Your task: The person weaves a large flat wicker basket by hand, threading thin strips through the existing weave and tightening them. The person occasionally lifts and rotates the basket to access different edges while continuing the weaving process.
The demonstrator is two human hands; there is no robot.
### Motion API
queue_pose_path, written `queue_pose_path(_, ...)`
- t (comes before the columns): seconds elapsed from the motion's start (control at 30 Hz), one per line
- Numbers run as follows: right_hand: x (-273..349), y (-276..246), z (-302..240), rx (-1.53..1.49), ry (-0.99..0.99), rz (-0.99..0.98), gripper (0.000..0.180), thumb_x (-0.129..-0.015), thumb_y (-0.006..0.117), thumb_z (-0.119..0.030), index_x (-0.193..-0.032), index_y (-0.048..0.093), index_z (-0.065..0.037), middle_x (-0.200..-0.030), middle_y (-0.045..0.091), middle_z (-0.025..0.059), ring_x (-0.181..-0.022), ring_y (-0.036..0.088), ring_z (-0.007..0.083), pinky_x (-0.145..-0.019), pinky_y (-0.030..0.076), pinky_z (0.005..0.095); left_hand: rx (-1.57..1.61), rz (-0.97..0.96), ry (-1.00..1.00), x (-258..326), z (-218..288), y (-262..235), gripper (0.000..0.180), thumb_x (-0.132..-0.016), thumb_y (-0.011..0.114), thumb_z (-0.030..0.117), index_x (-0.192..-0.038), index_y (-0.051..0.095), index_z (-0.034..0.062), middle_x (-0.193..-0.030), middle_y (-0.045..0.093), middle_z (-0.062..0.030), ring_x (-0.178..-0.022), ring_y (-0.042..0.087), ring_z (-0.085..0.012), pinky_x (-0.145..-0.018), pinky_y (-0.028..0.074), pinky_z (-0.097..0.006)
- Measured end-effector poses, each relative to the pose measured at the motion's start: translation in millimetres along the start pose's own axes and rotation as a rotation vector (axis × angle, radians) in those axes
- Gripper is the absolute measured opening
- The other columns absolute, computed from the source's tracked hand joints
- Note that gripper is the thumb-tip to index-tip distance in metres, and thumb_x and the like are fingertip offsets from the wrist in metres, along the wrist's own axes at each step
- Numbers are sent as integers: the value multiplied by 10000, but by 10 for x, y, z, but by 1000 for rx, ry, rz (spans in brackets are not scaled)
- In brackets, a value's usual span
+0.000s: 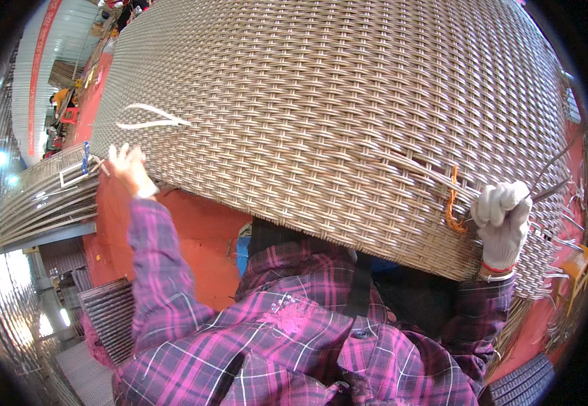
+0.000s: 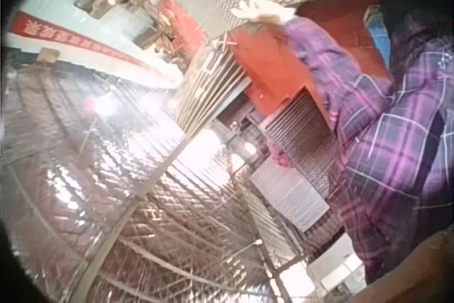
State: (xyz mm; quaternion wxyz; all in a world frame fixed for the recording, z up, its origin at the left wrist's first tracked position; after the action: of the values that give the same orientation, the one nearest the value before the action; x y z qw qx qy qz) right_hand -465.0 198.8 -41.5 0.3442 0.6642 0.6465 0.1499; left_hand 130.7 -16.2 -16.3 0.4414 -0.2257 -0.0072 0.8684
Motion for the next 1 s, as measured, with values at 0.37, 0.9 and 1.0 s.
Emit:
queue_pose_path(0.37, 54, 63, -371, 1126, 432, -64, 123, -861, 643, -139, -802, 654, -32, -586, 477, 60, -536, 492, 202, -534, 378, 296, -427, -685, 839, 2599, 1201, 1257, 336, -832, 698, 139, -1163, 673, 84, -1224, 641, -54, -1079, 563, -261, -927, 417, -389)
queue_pose_path(0.9, 1459, -1447, -1672, 1609, 270, 486, 180, -998, 545, -142, -866, 526, -21, -694, 362, -32, -636, 306, 75, -560, 294, 249, -491, -738, 825, 2571, 1177, 1223, 399, -828, 664, 90, -1224, 627, 69, -1253, 620, -76, -1119, 549, -280, -956, 399, -408)
queue_pose_path(1.0, 1562, -1195, -1785, 1042, 186, 911, 171, -1008, 540, -188, -910, 563, -50, -712, 384, -55, -629, 320, 51, -554, 278, 232, -488, -739, 867, 2626, 1221, 1294, 425, -820, 656, 84, -1242, 614, 77, -1269, 611, -71, -1131, 544, -275, -969, 384, -410)
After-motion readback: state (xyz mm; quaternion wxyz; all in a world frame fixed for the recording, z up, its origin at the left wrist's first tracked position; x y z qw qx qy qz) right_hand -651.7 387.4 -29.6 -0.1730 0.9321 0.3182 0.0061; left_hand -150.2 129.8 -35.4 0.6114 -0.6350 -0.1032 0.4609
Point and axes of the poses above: each hand's wrist, its own x-axis away from the middle knuckle, its own y-axis out of the palm, z = x × y, the point moved 2 cm from there along -x, towards the middle knuckle
